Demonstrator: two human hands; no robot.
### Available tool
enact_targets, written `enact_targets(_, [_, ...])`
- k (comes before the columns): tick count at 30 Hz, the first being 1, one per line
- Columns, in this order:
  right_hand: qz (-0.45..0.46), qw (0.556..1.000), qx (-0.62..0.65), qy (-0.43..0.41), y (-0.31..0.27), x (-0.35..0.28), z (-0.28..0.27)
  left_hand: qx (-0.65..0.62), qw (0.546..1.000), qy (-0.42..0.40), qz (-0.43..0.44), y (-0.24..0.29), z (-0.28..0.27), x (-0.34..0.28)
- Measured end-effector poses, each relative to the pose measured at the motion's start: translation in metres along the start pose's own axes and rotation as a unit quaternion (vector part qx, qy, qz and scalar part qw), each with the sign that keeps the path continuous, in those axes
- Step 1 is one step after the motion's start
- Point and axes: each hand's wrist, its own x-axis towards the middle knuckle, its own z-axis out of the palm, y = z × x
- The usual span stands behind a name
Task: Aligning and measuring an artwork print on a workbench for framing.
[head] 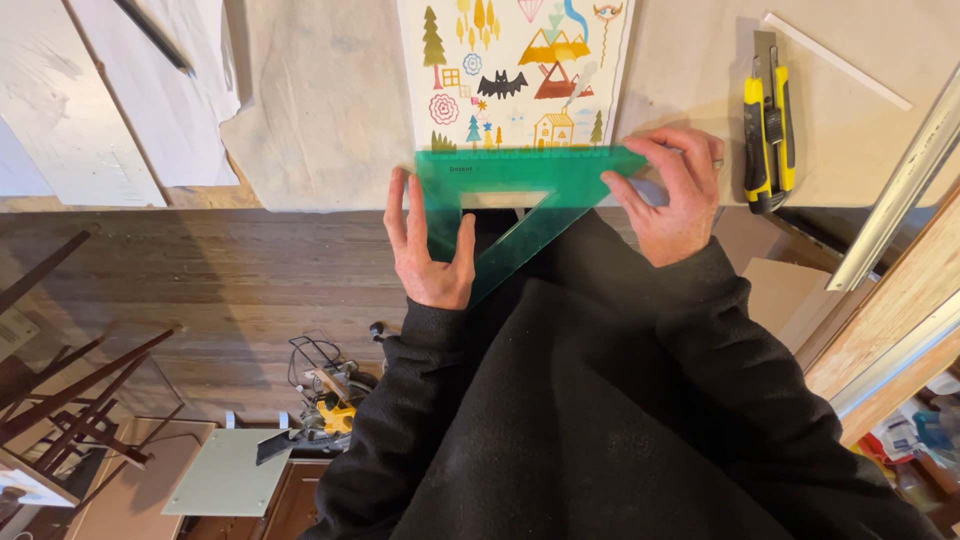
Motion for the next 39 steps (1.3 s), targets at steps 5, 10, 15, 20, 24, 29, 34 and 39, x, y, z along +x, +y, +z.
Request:
enact_targets(5, [0.003, 1.000, 0.005, 0.002, 0.0002, -0.0001, 0.0001, -0.002, 1.000, -0.003, -0.001, -0.0017, 0.0010, -0.0012])
enact_targets(10, [0.001, 1.000, 0.007, 0.003, -0.0006, 0.0015, -0.0007, 0.002, 1.000, -0.002, 0.000, -0.0024, 0.0014, -0.0004])
enact_targets(15, [0.002, 1.000, 0.001, 0.005, -0.0009, 0.0008, -0.0009, 0.001, 1.000, -0.006, -0.003, -0.0025, 0.0001, -0.0010])
enact_targets(20, [0.000, 1.000, 0.002, 0.005, -0.0013, 0.0011, -0.0007, 0.001, 1.000, -0.007, -0.004, -0.0006, -0.0001, -0.0003])
enact_targets(24, [0.003, 1.000, 0.005, 0.005, -0.0019, 0.0016, -0.0010, 0.000, 1.000, -0.006, -0.002, -0.0015, 0.0000, -0.0003])
enact_targets(29, [0.005, 1.000, 0.006, 0.006, -0.0009, 0.0001, -0.0001, 0.002, 1.000, -0.005, -0.002, -0.0020, 0.0000, -0.0004])
enact_targets(34, [0.004, 1.000, 0.001, 0.005, -0.0009, -0.0004, 0.0005, 0.004, 1.000, -0.007, -0.002, -0.0006, -0.0010, -0.0005])
enact_targets(39, [0.003, 1.000, 0.001, 0.011, -0.0003, -0.0004, 0.0018, 0.002, 1.000, -0.003, -0.001, -0.0025, 0.0007, -0.0003])
